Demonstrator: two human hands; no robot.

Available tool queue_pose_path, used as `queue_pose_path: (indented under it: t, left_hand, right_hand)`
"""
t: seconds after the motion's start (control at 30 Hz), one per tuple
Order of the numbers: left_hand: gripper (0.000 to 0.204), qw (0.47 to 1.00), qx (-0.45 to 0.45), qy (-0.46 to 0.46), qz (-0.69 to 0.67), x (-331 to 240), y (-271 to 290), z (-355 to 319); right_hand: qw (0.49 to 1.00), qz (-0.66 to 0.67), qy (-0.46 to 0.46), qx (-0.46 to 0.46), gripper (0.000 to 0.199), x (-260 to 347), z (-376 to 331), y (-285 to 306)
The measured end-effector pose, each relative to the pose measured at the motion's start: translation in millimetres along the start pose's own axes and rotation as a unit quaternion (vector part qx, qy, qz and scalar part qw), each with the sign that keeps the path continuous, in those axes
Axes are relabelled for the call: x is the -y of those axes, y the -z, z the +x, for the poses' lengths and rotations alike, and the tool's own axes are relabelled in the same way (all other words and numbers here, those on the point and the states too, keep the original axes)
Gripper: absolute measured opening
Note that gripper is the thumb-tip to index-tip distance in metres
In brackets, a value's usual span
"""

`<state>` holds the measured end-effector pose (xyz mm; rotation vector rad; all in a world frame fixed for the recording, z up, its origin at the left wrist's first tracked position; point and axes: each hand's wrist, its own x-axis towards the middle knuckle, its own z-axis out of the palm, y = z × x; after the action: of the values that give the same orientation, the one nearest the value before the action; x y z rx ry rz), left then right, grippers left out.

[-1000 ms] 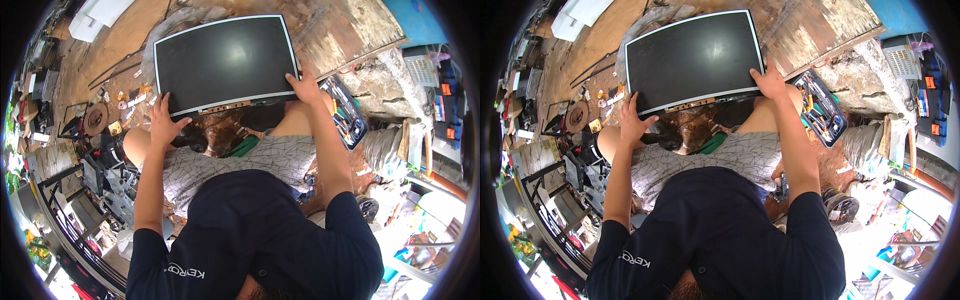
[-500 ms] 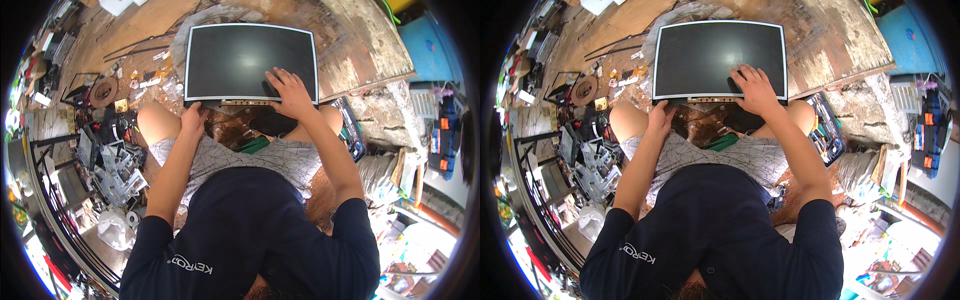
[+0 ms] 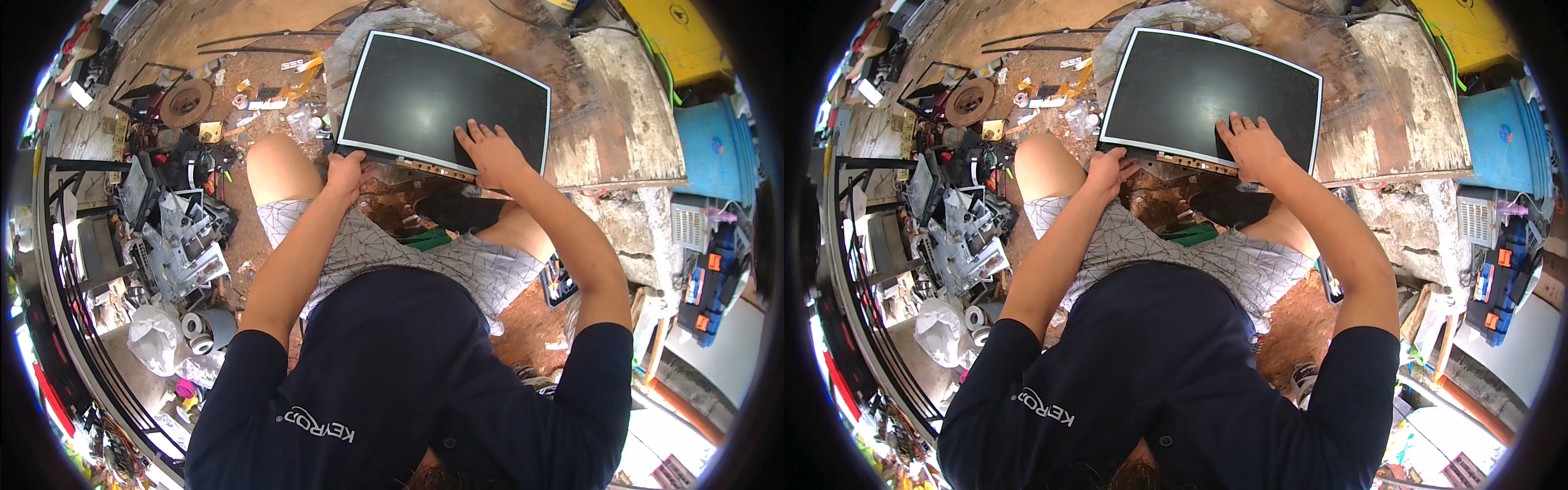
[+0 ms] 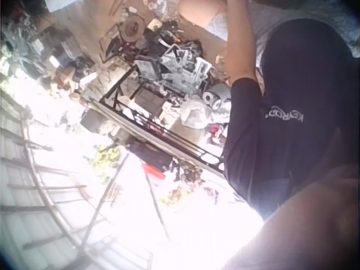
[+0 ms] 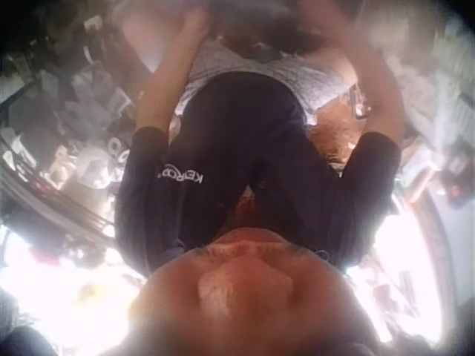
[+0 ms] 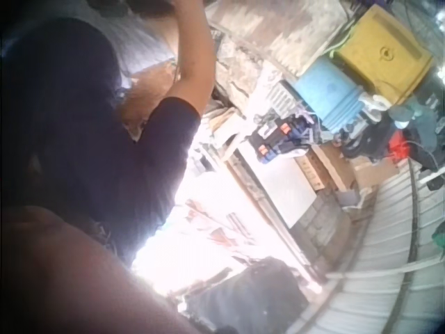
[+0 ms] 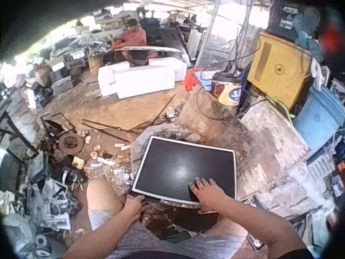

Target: The person disassembles an electronic monitor using a screwdriver and a hammer, removing the back casing, the internal frame, and the screen panel.

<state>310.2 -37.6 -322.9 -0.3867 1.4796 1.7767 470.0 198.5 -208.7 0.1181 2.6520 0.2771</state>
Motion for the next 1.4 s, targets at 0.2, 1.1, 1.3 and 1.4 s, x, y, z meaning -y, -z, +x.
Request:
queue_pose_path:
  t: [0.2,1.1,1.3,1.4]
  left_hand:
    - [0.025,1.000,0.027,-0.010,0.001,2,2,7]
    - [0.051,0.857,0.050,-0.416,0.299,-210,-98,-54]
    - [0.044,0.836,0.001,-0.433,0.336,-217,-85,-71]
    - [0.042,0.848,-0.010,-0.427,0.315,-210,-77,-72]
  right_hand:
    - [0.998,0.055,0.019,0.032,0.092,-21,-2,21]
    - [0.510,0.790,-0.285,-0.185,0.049,-200,-90,40]
    - [0.554,0.758,-0.319,-0.132,0.053,-194,-96,55]
    - [0.574,0.741,-0.321,-0.134,0.060,-184,-94,59]
